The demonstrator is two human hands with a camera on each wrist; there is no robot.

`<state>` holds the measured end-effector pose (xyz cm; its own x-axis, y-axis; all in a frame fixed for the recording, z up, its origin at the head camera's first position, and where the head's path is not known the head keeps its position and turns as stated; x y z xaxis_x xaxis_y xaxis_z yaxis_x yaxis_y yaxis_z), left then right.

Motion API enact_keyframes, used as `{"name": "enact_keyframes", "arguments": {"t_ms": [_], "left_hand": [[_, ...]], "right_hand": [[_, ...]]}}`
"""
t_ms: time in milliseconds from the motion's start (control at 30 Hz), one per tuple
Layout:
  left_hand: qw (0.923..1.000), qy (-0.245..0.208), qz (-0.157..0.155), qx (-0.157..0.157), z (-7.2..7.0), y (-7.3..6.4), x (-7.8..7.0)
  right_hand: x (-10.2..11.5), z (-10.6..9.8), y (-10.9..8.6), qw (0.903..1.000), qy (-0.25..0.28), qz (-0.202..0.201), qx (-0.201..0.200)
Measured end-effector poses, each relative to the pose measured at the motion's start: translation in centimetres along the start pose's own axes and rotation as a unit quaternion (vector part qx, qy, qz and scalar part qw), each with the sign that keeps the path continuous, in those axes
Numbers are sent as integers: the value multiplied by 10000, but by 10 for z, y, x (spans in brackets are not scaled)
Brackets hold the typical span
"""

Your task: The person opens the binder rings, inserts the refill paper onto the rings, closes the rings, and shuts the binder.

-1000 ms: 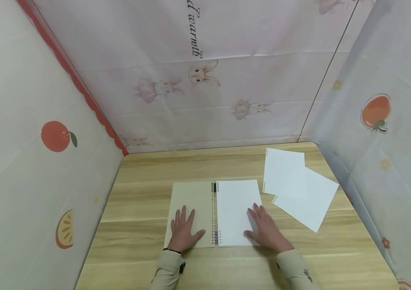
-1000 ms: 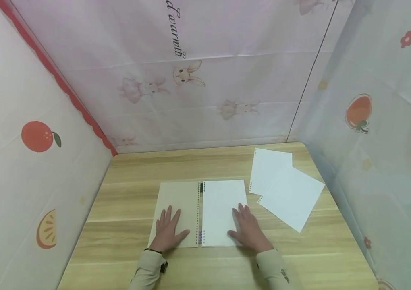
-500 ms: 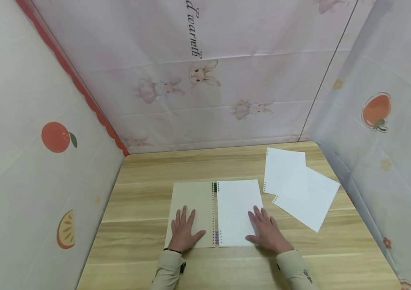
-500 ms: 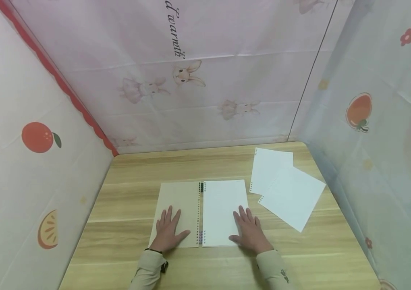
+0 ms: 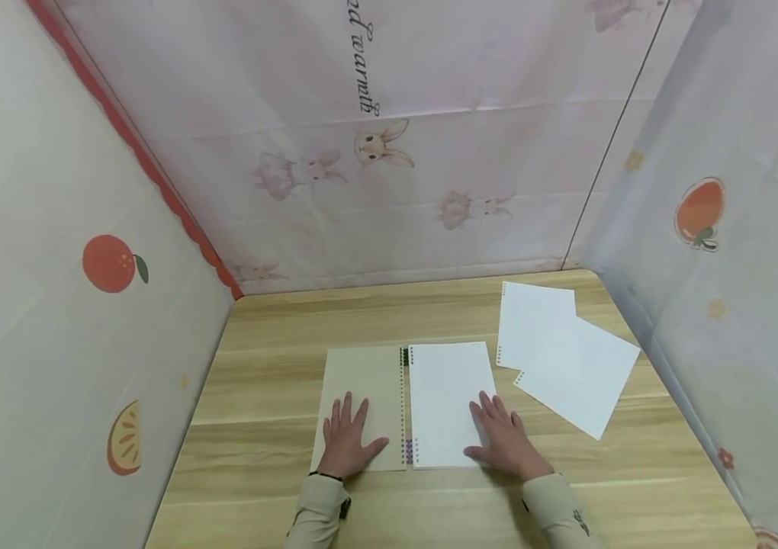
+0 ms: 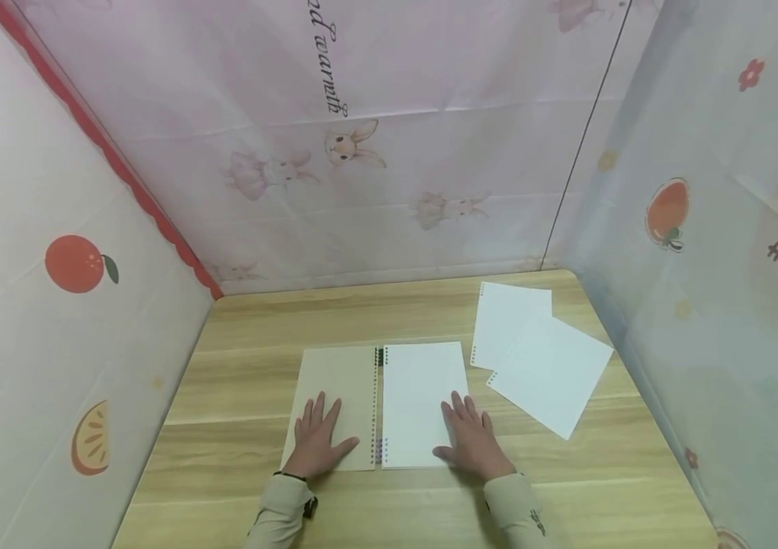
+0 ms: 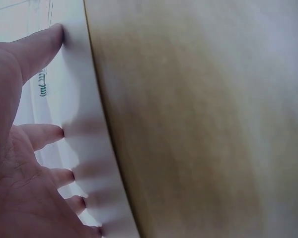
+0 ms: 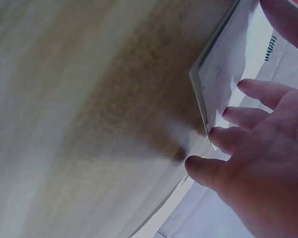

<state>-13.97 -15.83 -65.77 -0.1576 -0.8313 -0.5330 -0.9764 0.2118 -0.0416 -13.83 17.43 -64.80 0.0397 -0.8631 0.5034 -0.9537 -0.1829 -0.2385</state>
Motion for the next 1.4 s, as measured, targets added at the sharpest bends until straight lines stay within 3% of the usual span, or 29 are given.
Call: {"name": "enact_keyframes", "arguments": {"t_ms": [133, 333, 567, 733, 1000, 1133, 1300, 1400], "left_hand": [[10000, 41, 20, -37, 0, 2, 0], [9995, 60, 219, -208, 2, 2, -8], [9941, 0, 800, -739, 4, 10, -33], [9868, 223, 1347, -866, 9, 24, -58], [9726, 432, 2121, -846, 18, 41, -99], [9681, 489, 2367, -658, 25, 51, -117], [9596, 693, 2685, -471, 34, 61, -140], [9497, 801, 2998, -418, 38, 64, -152]], "right_hand": [[-1, -2, 0, 9999, 114, -38, -89], [-14, -12, -2, 9974, 364, -243, -572], [-32, -41, -8, 9881, 1388, 294, -596], [-46, -57, -8, 9804, 1740, 664, -645], [-76, -76, -8, 9735, 1734, 1098, -1007], [-90, -86, -9, 9672, 1791, 1213, -1333], [-102, -93, -8, 9546, 1933, 1583, -1620], [-108, -98, -6, 9451, 2005, 1948, -1693]]}}
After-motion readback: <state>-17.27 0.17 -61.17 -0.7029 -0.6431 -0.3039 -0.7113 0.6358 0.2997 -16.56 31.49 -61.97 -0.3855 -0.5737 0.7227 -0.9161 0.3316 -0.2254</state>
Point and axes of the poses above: each hand's wrist, its own y-axis towards the middle knuckle, its own z-axis out of the palm, x = y × z, the point moved 1 cm from there along y, towards the middle knuckle, and after that the axes turned 7 degrees about z, right-handed, at the moved point
